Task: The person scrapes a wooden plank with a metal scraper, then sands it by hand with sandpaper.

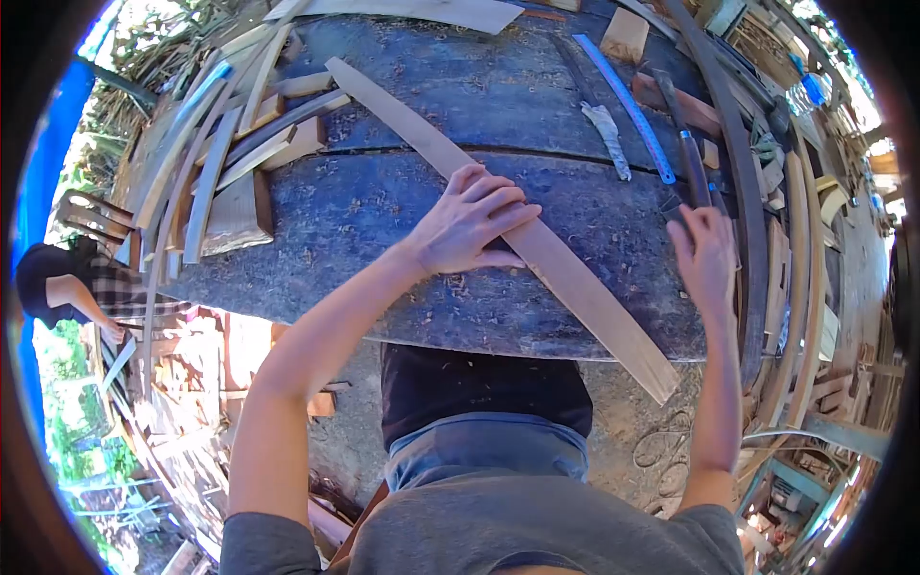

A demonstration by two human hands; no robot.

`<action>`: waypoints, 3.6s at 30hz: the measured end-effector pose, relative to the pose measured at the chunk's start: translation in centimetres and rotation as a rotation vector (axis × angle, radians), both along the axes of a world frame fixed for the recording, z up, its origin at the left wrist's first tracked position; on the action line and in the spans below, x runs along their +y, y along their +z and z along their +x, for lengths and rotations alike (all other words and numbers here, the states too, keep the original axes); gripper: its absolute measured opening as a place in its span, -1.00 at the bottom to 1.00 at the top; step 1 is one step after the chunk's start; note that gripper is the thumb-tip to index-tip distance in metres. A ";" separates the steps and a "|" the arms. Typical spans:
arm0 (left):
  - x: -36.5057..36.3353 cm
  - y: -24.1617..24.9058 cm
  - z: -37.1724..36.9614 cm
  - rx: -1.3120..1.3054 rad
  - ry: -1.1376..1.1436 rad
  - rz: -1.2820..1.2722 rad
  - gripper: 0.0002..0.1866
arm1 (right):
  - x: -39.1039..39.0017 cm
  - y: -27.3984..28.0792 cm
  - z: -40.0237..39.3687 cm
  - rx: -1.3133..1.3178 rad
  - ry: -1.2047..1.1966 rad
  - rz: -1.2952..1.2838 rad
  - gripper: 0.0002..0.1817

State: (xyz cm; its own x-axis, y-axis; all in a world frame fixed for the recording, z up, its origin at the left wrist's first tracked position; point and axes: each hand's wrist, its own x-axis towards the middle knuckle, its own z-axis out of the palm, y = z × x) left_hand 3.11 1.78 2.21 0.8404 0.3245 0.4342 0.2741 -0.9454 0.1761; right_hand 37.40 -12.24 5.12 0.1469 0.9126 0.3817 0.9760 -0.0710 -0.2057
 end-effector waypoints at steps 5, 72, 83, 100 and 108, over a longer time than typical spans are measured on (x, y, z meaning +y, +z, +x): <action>3.0 1.4 1.8 0.283 -0.250 0.143 -0.23 | -1.2 -3.0 -0.4 -0.025 -0.049 0.075 -0.60; 0.4 1.6 -6.3 0.290 0.703 0.018 -0.29 | 5.8 0.5 1.9 0.235 -0.076 0.346 -0.71; 0.2 1.5 -11.1 0.258 0.601 0.045 -0.37 | 16.4 -2.1 -6.5 0.095 0.195 0.335 -0.83; 0.4 -0.3 -10.9 0.273 0.660 -0.028 -0.07 | 10.9 -4.3 -26.1 0.012 0.582 0.318 -0.92; 0.3 0.1 -10.5 0.371 0.711 -0.009 -0.07 | 16.4 -3.5 -9.2 -0.093 0.144 0.209 -0.90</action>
